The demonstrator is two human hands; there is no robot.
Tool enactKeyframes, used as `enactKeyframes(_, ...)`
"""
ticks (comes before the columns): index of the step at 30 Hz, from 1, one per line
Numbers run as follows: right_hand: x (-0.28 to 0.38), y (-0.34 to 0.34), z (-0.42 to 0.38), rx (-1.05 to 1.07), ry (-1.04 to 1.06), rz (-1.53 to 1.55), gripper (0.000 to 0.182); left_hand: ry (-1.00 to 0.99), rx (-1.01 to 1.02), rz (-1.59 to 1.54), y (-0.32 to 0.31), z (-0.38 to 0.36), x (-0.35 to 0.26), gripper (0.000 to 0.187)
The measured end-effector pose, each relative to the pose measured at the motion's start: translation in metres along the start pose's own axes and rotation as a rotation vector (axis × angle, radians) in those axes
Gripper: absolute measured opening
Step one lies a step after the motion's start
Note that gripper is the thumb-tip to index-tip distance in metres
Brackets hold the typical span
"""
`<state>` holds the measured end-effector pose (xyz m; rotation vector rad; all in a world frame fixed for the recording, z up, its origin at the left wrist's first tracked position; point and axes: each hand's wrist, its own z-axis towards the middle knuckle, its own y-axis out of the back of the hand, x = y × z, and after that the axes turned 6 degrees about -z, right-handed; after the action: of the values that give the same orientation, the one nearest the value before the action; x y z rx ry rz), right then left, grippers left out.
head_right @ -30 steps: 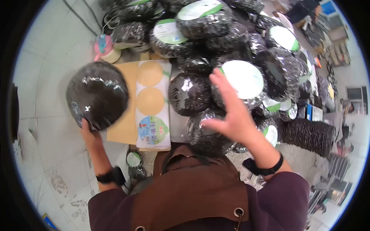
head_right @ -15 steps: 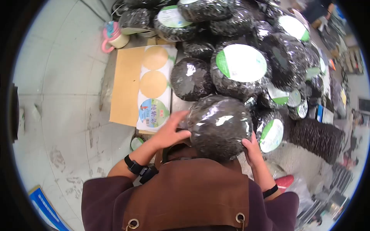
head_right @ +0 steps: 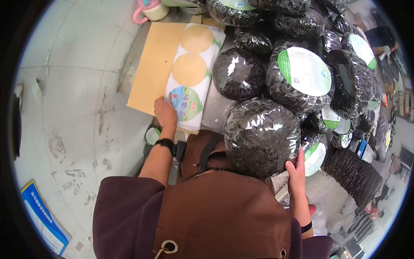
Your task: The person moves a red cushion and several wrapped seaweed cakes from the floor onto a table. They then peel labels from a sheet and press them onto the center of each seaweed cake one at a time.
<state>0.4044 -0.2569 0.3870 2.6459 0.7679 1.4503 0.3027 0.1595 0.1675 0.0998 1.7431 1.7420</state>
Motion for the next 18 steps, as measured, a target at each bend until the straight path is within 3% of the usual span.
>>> enactKeyframes(2, -0.002, 0.004, 0.001, -0.056, 0.128, -0.122, 0.088, 0.008, -0.011, 0.004, -0.004, 0.0, 0.001, 0.023)
enactKeyframes(10, 0.021, 0.017, -0.015, -0.044, 0.249, -0.286, 0.083, 0.113, 0.109, -0.052, 0.0, 0.012, 0.012, 0.021)
enactKeyframes(15, 0.023, 0.027, -0.026, -0.103, 0.34, -0.4, 0.08, -0.074, -0.117, 0.057, 0.027, -0.022, -0.005, 0.052)
enactKeyframes(18, 0.046, 0.022, -0.035, -0.093, 0.491, -0.559, 0.076, -0.143, 0.025, -0.022, 0.059, -0.043, -0.004, 0.06)
